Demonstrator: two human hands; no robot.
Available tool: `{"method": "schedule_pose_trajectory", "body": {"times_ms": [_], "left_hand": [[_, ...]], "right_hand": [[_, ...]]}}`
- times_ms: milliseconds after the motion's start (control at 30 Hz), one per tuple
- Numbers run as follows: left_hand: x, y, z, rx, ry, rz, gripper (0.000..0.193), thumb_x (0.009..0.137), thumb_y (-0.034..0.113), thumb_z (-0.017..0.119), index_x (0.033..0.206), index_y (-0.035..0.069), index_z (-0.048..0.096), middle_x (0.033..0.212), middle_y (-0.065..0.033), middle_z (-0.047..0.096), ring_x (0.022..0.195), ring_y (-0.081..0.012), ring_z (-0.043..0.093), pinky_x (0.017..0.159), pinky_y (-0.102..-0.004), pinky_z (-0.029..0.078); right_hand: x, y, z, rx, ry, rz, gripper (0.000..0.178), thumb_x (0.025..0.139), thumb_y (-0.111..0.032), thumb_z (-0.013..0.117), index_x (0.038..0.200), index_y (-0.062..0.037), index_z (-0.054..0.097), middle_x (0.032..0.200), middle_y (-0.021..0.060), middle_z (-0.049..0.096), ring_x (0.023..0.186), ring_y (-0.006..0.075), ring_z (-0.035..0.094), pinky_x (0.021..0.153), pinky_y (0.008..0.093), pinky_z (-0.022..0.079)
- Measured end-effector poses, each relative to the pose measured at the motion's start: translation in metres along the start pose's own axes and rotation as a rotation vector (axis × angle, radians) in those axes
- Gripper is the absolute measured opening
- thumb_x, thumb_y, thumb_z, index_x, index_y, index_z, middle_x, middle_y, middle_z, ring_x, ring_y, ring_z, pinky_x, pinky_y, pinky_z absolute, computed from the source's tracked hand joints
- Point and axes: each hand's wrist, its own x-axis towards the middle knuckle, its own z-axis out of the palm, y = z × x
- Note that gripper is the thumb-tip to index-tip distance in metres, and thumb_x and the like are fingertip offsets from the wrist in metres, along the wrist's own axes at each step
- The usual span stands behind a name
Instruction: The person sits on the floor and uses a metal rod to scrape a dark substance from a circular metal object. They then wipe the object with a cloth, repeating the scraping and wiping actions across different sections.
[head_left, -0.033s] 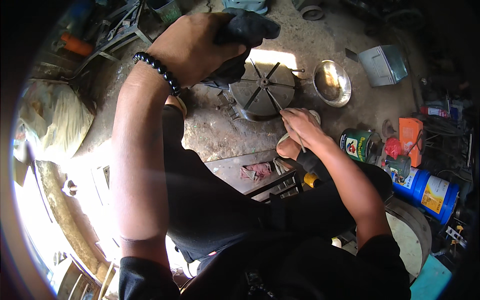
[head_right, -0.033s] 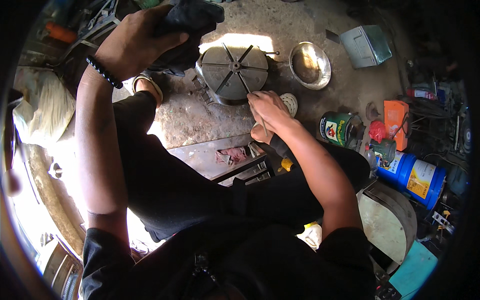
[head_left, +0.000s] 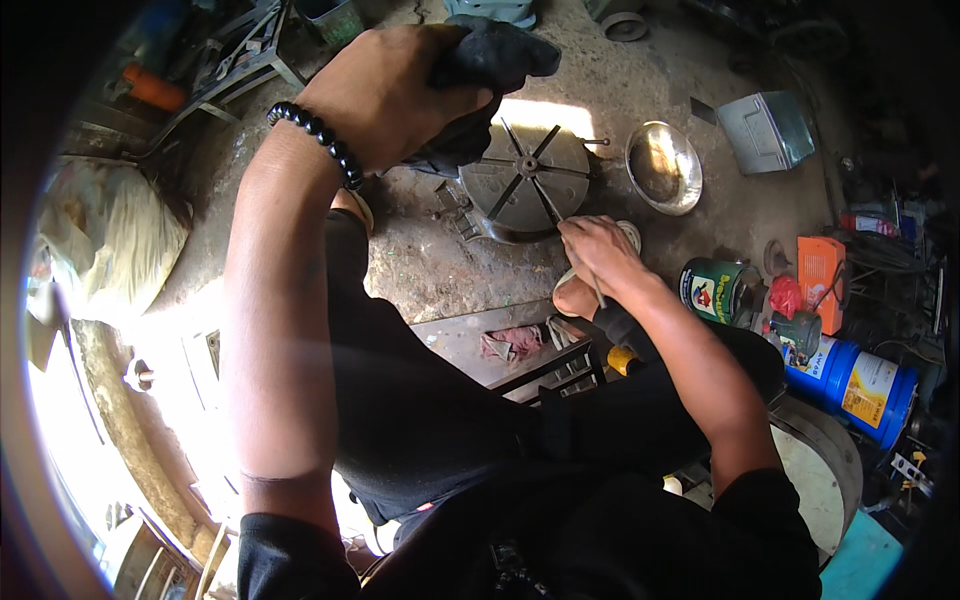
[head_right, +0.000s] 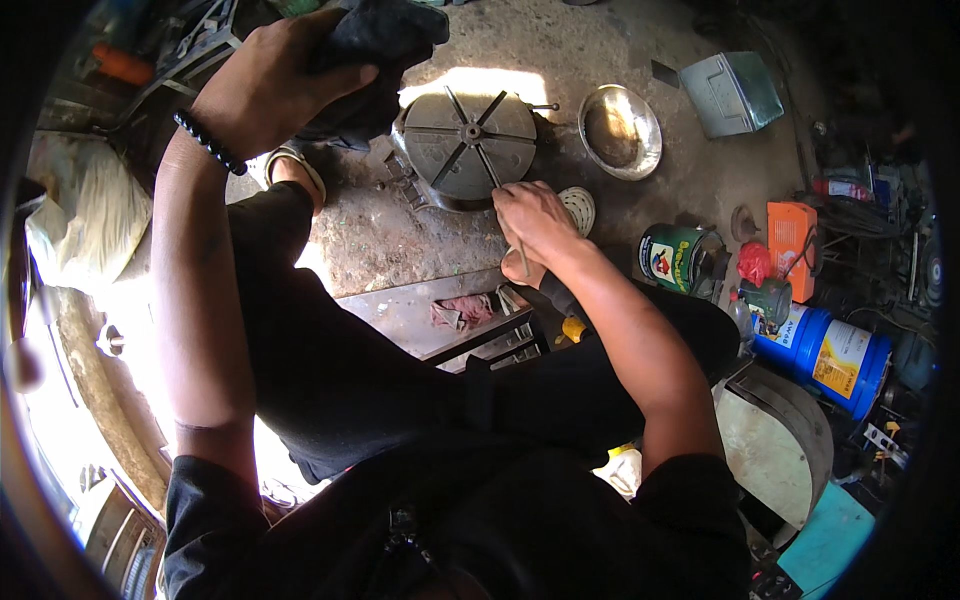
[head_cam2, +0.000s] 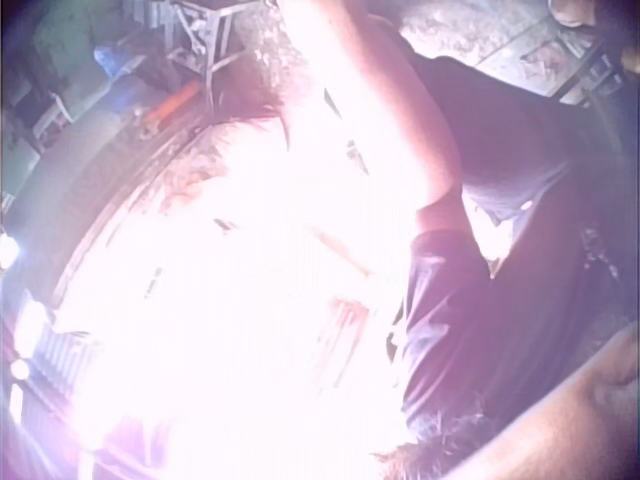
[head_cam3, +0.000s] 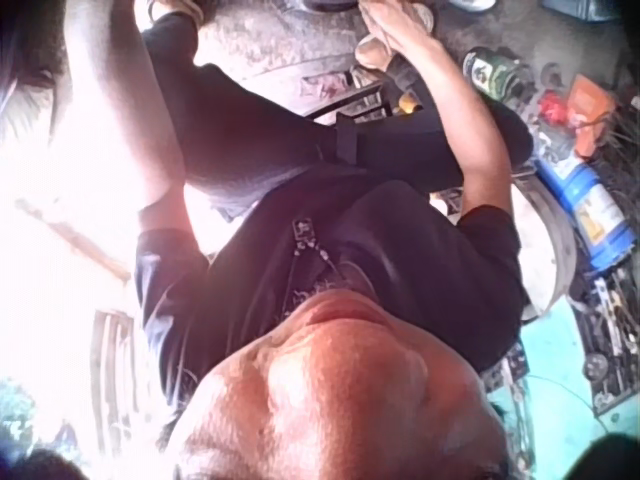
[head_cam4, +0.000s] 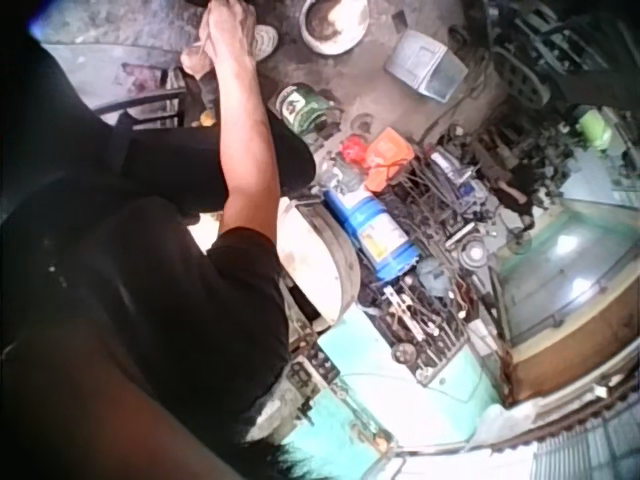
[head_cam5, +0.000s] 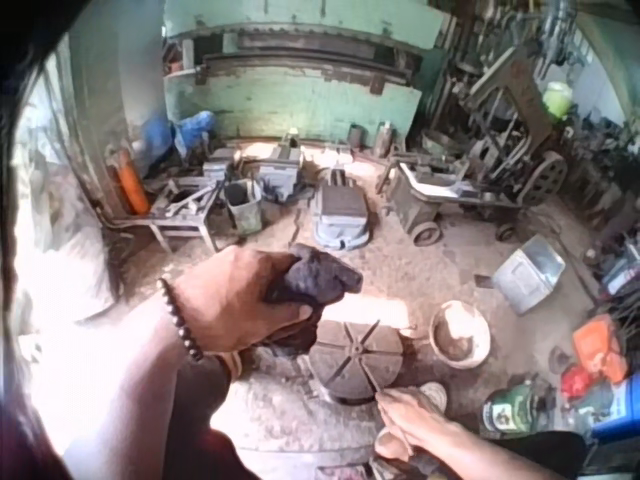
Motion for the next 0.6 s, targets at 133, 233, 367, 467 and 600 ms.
{"method": "schedule_pose_trajectory", "body": {"times_ms": [133, 233, 367, 467, 600], "left_hand": [[0.0, -0.002, 0.001, 0.005, -0.034, 0.004, 0.039, 0.084, 0.03, 0.068, 0.113, 0.004, 0.065, 0.096, -0.0212, 0.069, 0.092, -0.0352, 0.067, 0.083, -0.0413, 0.052], [-0.009, 0.037, -0.018, 0.04, -0.091, -0.103, 0.036, 0.083, 0.025, 0.068, 0.104, -0.003, 0.063, 0.09, -0.023, 0.068, 0.085, -0.0339, 0.067, 0.076, -0.04, 0.052], [-0.001, 0.032, -0.016, -0.038, -0.118, -0.157, 0.038, 0.081, 0.029, 0.068, 0.1, -0.003, 0.064, 0.084, -0.0249, 0.066, 0.082, -0.0381, 0.066, 0.073, -0.0423, 0.052], [0.0, 0.038, -0.023, -0.078, -0.143, -0.18, 0.037, 0.081, 0.028, 0.068, 0.1, -0.003, 0.064, 0.085, -0.0245, 0.067, 0.082, -0.0378, 0.067, 0.073, -0.0421, 0.052], [0.0, 0.018, -0.005, -0.103, -0.087, -0.122, 0.037, 0.081, 0.028, 0.068, 0.1, -0.004, 0.064, 0.085, -0.0243, 0.067, 0.082, -0.0368, 0.067, 0.074, -0.042, 0.052]], "right_hand": [[-0.007, -0.019, 0.017, -0.102, -0.063, -0.015, 0.019, 0.071, -0.007, 0.06, 0.087, 0.0036, 0.06, 0.085, 0.0223, 0.064, 0.08, 0.0396, 0.063, 0.074, 0.0452, 0.051], [-0.025, -0.039, 0.01, 0.026, -0.197, 0.149, 0.008, 0.076, -0.006, 0.057, 0.08, 0.0013, 0.059, 0.077, 0.0217, 0.062, 0.074, 0.0384, 0.063, 0.067, 0.0467, 0.05], [-0.046, -0.05, -0.02, 0.23, -0.236, 0.212, 0.013, 0.084, -0.01, 0.053, 0.077, 0.0002, 0.057, 0.071, 0.0215, 0.059, 0.068, 0.0392, 0.062, 0.064, 0.0476, 0.048], [-0.041, -0.05, -0.017, 0.348, -0.046, 0.262, 0.019, 0.086, -0.015, 0.055, 0.076, 0.0022, 0.054, 0.074, 0.0224, 0.059, 0.07, 0.0417, 0.061, 0.064, 0.049, 0.047], [-0.02, -0.035, -0.029, 0.115, -0.141, 0.124, 0.016, 0.089, -0.01, 0.052, 0.09, 0.003, 0.061, 0.089, 0.0256, 0.063, 0.088, 0.0438, 0.062, 0.074, 0.0479, 0.049]]}}
